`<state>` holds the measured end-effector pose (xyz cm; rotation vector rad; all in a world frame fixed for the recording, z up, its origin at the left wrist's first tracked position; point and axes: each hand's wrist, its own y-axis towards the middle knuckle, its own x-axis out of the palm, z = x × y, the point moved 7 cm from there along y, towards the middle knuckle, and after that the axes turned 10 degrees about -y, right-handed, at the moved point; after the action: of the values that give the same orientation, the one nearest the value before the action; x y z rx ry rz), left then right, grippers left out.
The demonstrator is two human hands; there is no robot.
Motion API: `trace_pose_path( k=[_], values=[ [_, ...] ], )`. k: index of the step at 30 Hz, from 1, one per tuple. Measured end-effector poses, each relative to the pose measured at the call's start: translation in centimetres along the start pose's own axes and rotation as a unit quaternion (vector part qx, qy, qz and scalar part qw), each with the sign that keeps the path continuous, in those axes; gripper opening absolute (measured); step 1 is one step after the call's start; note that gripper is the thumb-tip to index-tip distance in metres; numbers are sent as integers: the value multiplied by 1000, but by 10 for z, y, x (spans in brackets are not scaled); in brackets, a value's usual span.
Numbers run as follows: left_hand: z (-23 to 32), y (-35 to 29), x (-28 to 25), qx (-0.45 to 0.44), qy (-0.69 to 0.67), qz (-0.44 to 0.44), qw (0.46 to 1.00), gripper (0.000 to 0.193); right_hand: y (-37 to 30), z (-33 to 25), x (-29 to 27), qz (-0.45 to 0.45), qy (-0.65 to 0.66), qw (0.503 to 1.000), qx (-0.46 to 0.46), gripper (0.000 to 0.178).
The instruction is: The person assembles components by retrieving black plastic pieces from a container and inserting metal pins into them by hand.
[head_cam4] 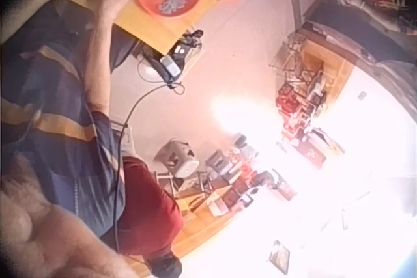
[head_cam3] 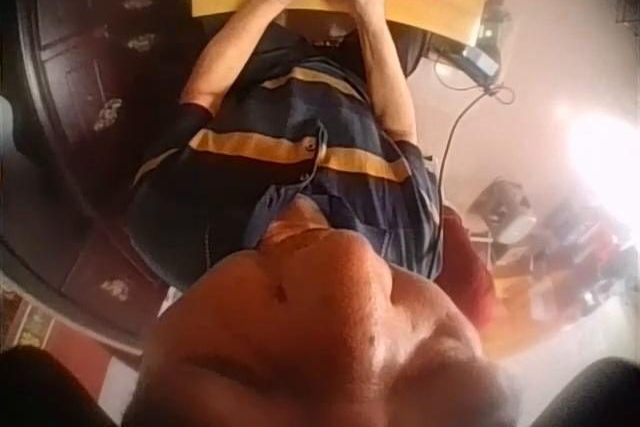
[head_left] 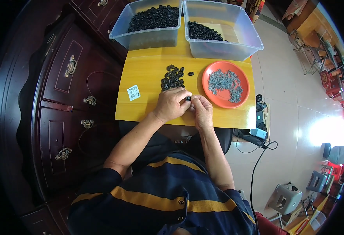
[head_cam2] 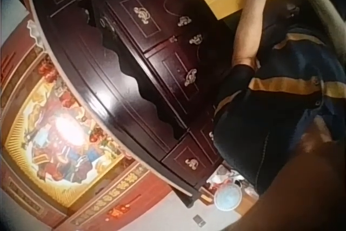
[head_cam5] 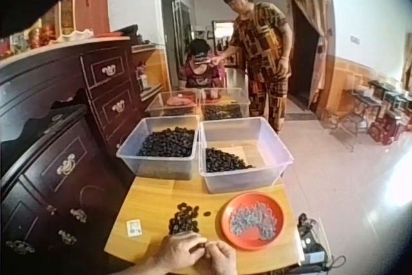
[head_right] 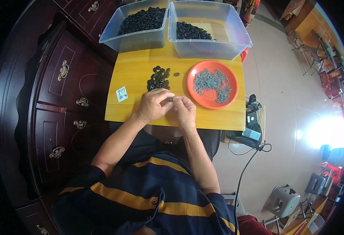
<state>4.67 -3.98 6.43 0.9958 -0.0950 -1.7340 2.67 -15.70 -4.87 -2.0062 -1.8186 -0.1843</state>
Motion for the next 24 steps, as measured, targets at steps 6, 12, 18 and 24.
trace_pose_path(
  k=[6,12,18,24],
  values=[
    [0,2,-1,-1,12,-26,1000,19,-2,-4,2,15,-18,1000,-5,15],
    [-4,2,1,21,8,-35,999,19,-2,-3,2,2,-24,1000,3,16],
    [-3,4,0,-14,1,-43,999,18,-1,-5,3,5,-39,999,-2,17],
    [-7,6,-6,-34,-9,-45,998,17,1,-4,8,-1,-48,999,-8,17]
  ],
)
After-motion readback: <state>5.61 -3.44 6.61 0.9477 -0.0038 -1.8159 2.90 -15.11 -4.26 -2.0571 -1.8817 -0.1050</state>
